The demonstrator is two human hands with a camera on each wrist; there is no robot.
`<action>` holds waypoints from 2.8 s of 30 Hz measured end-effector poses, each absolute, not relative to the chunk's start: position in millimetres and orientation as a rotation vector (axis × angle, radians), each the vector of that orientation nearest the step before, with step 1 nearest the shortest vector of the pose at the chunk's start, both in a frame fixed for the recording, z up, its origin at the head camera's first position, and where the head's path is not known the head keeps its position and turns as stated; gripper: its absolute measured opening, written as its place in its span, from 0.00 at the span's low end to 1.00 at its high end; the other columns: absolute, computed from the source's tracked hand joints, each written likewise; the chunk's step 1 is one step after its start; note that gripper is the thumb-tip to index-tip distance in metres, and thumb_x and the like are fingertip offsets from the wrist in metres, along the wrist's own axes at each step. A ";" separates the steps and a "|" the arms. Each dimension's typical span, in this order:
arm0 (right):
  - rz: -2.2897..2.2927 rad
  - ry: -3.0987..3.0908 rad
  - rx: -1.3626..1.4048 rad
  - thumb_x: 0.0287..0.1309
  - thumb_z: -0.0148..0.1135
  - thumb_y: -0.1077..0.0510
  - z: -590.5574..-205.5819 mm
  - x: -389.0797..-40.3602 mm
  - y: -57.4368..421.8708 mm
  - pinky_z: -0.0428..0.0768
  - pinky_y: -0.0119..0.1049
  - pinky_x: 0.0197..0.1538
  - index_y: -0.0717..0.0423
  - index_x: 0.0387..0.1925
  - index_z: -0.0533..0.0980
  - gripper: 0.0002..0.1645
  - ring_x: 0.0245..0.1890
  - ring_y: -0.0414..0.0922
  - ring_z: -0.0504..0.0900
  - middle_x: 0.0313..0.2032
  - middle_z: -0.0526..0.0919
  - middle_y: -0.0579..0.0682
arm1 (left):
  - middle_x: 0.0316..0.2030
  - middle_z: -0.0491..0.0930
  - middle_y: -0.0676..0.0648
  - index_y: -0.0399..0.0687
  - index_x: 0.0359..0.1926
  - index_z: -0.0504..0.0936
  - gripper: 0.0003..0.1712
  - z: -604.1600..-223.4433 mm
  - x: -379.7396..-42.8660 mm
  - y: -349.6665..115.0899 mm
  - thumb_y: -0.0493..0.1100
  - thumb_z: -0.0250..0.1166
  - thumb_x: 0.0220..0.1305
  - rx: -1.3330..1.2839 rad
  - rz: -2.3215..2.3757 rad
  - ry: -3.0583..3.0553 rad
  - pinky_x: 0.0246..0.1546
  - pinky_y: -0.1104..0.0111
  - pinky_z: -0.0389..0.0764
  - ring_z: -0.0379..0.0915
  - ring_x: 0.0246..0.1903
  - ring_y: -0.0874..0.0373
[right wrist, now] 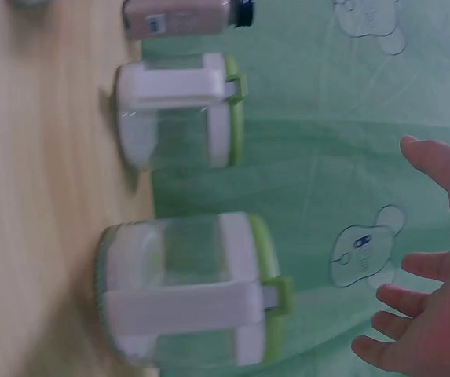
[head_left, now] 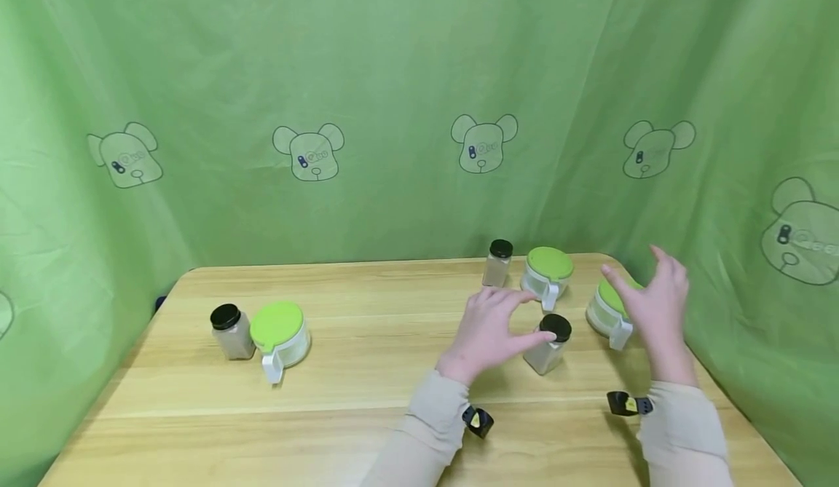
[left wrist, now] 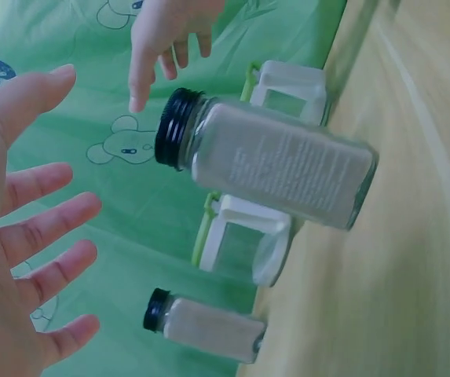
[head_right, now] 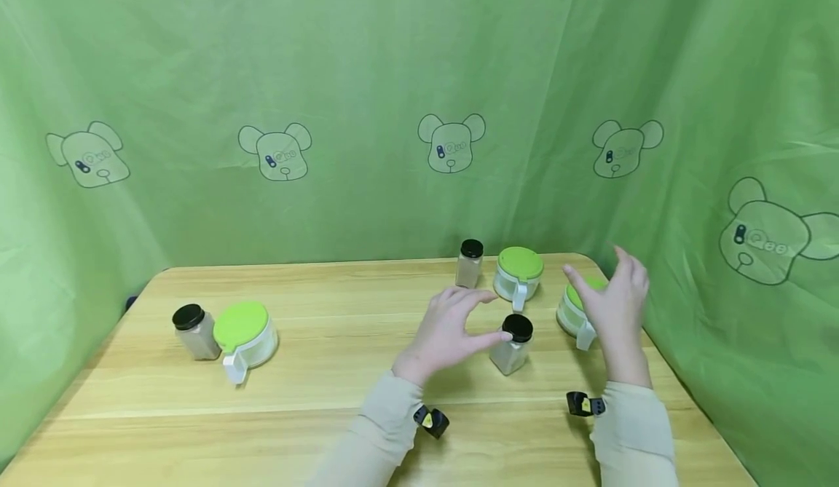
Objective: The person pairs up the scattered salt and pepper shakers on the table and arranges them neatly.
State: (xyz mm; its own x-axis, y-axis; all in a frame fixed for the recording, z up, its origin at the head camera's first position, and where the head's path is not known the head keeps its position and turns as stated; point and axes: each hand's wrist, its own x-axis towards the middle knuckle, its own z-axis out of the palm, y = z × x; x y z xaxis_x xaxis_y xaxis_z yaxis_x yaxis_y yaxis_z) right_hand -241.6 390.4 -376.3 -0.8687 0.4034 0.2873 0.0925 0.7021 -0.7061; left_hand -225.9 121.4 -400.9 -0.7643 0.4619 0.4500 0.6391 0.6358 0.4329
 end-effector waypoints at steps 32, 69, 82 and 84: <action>0.956 -2.647 -0.640 0.50 0.65 0.29 -433.4 -254.6 405.2 0.45 0.72 0.69 0.63 0.74 0.26 0.77 0.72 0.74 0.34 0.73 0.30 0.75 | 0.61 0.76 0.59 0.62 0.66 0.69 0.49 -448.0 -218.3 159.0 0.78 0.64 0.46 -0.674 -0.763 -2.712 0.59 0.64 0.71 0.70 0.58 0.61; 0.913 -2.749 -0.732 0.48 0.69 0.33 -435.3 -250.6 414.1 0.61 0.71 0.62 0.77 0.70 0.40 0.73 0.63 0.76 0.55 0.64 0.53 0.82 | 0.52 0.81 0.61 0.62 0.57 0.76 0.36 -454.3 -214.5 168.6 0.71 0.67 0.51 -0.603 -0.816 -2.713 0.56 0.66 0.70 0.73 0.52 0.63; 0.882 -2.707 -0.712 0.46 0.71 0.34 -435.8 -249.0 413.2 0.64 0.69 0.61 0.80 0.68 0.46 0.70 0.60 0.75 0.59 0.61 0.58 0.82 | 0.49 0.83 0.61 0.60 0.55 0.78 0.34 -453.3 -213.5 167.5 0.68 0.69 0.49 -0.612 -0.777 -2.679 0.54 0.68 0.70 0.72 0.48 0.65; 0.877 -2.703 -0.712 0.45 0.71 0.34 -435.7 -248.7 412.8 0.65 0.69 0.61 0.80 0.67 0.47 0.71 0.60 0.75 0.59 0.61 0.58 0.82 | 0.49 0.83 0.61 0.60 0.55 0.79 0.34 -453.1 -214.4 166.5 0.68 0.69 0.49 -0.613 -0.774 -2.678 0.54 0.68 0.69 0.72 0.47 0.65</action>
State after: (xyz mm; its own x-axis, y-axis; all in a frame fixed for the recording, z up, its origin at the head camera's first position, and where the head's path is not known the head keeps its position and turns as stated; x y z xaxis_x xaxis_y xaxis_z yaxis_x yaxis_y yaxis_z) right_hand -248.7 412.8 -435.7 -0.8606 0.5068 0.0503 0.3807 0.7058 -0.5974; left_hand -214.4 166.5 -453.1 -0.8686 0.3180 0.3799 0.4717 0.7655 0.4376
